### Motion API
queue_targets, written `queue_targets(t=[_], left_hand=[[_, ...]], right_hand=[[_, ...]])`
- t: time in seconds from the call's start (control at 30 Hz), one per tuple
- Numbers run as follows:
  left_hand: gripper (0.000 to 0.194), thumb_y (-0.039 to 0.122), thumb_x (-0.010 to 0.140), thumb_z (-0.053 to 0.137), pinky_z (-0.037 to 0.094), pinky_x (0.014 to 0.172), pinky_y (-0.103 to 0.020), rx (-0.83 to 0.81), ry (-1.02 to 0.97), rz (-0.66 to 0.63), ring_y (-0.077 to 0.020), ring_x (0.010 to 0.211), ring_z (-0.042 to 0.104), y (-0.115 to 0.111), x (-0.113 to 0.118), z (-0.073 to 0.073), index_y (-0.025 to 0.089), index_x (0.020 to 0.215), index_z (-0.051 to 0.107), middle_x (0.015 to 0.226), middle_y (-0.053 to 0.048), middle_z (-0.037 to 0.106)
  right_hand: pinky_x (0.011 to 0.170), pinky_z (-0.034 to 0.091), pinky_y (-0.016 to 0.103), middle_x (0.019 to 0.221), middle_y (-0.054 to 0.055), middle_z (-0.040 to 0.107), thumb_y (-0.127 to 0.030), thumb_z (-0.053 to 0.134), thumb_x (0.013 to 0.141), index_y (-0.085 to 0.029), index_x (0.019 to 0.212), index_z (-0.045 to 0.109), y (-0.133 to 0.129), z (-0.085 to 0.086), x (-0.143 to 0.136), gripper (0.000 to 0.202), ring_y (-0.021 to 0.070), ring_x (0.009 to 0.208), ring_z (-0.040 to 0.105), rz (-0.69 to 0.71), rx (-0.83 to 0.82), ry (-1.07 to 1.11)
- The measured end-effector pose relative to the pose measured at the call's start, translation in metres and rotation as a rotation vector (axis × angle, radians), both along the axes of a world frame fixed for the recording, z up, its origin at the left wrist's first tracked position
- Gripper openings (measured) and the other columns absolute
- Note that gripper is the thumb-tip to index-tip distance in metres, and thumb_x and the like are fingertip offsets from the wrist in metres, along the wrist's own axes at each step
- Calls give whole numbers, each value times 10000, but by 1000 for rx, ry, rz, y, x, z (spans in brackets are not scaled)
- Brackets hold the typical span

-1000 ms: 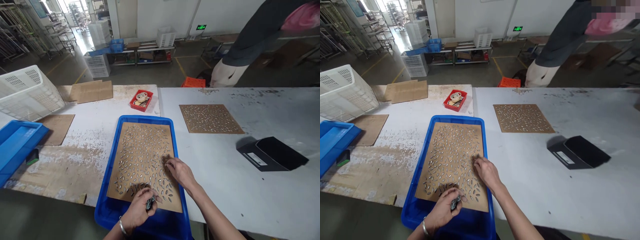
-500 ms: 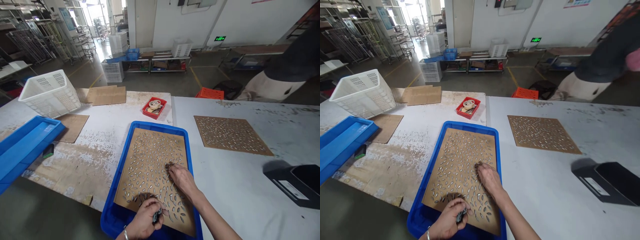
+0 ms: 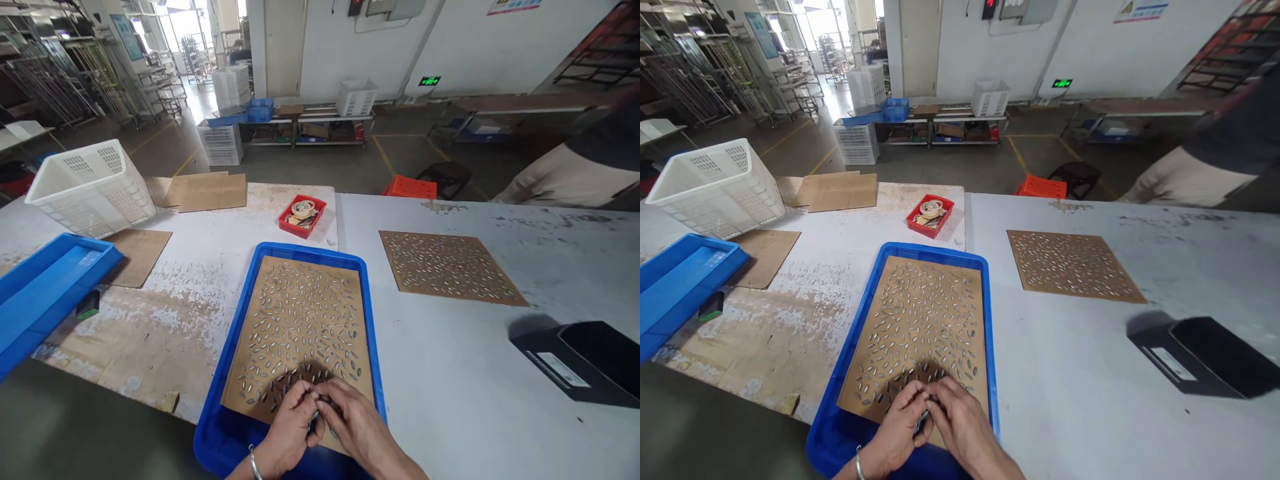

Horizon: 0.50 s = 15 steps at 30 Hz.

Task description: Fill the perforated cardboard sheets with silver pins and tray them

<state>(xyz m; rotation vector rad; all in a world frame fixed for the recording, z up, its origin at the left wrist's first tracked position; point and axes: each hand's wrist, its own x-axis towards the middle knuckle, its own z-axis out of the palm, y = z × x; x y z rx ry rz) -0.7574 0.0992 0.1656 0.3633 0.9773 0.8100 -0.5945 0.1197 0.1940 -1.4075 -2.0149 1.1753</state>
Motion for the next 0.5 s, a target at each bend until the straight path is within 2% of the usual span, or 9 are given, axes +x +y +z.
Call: queue_targets(t=[0.07,0.2,0.27,0.37,0.5], left_hand=[[576,639,671,842,110,426,-209,-33,26,27,-31,475,395,2,5,1,214,861,503,739,77,535],[688,744,553,850,99,433,-225,-97,124,32,-26,441,358,7,11,2,197,799,513,662,79,513],[680,769,571,822,102,442,-232,-90,160,0,-32,435,347,10,11,2,188,758,524,613,71,505],[660,789,626,770,108,449,-236,-49,195,-54,-45,436,354,15,10,4,177,713,539,573,49,514],[659,795,627,764,123,449,-242,-6,216,-32,-45,424,339,20,9,9,181,686,531,559,46,515]], right_hand=[[862,540,324,1056,68,692,-358,482,1027,-256,1131,687,-8,0,-1,252,206,972,677,-58,19,42],[769,532,308,911,46,683,-403,525,1016,-243,915,676,-9,-8,5,242,202,859,671,-134,20,66],[745,518,305,860,35,668,-413,512,1025,-240,849,659,-8,-9,7,288,195,817,660,-136,14,62],[758,510,305,880,34,667,-411,490,1034,-245,873,677,-8,-7,5,298,190,826,659,-157,34,66],[770,504,311,878,40,668,-417,467,1031,-238,838,659,0,-2,1,326,195,832,653,-176,36,82]])
